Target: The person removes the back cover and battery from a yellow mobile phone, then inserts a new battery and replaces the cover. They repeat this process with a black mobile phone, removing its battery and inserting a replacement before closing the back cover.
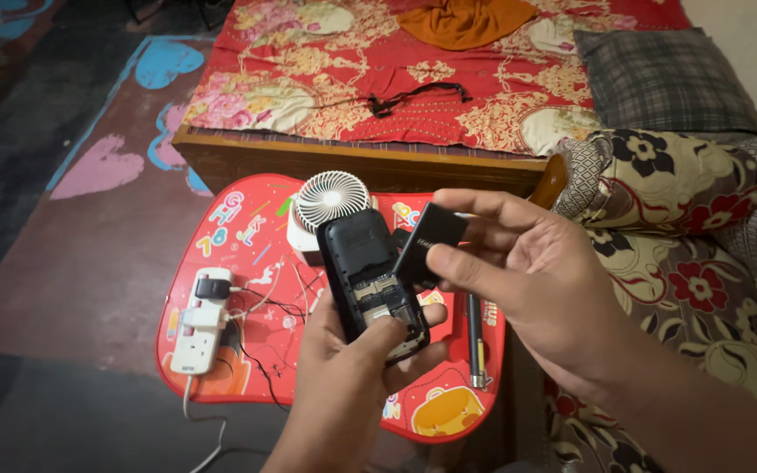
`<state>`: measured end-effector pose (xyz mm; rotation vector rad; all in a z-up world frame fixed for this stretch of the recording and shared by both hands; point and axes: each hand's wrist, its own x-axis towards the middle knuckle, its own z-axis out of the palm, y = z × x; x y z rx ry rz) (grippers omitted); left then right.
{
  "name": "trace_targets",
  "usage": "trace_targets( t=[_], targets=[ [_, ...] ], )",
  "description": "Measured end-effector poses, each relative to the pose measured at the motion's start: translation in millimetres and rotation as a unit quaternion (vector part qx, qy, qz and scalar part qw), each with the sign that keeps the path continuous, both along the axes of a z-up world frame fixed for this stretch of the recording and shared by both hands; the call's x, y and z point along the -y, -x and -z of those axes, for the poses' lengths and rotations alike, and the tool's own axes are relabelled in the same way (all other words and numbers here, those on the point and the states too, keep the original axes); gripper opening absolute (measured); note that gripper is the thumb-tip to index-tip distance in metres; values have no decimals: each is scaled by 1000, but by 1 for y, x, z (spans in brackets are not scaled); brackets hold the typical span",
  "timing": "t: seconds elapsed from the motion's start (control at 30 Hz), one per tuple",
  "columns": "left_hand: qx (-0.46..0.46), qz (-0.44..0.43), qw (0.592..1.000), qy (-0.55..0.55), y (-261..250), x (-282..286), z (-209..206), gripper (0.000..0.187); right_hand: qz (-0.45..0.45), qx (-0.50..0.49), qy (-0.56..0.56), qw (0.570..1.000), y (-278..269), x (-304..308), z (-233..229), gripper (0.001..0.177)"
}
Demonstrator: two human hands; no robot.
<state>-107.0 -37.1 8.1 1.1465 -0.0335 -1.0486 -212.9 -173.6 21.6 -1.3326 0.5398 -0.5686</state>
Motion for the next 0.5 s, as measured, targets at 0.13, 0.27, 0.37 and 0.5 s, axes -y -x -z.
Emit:
trace_targets(
  t=[0.13, 0.27, 0.37, 0.5],
  targets=[
    [4, 28, 1000, -12, -15, -10, 3, 40, -20, 18, 76, 997, -10, -14, -3, 42],
    [-51, 51, 997, 20, -31, -16, 11, 42, -45, -20, 100, 994, -23, -26, -3, 40],
    [-87, 78, 991, 64, -42, -23, 19, 41, -66, -70, 76, 992, -29, -31, -6, 40],
    [-82, 105, 989, 68, -54, -29, 21, 44, -84, -112, 190, 972, -32, -41, -10, 38]
  ],
)
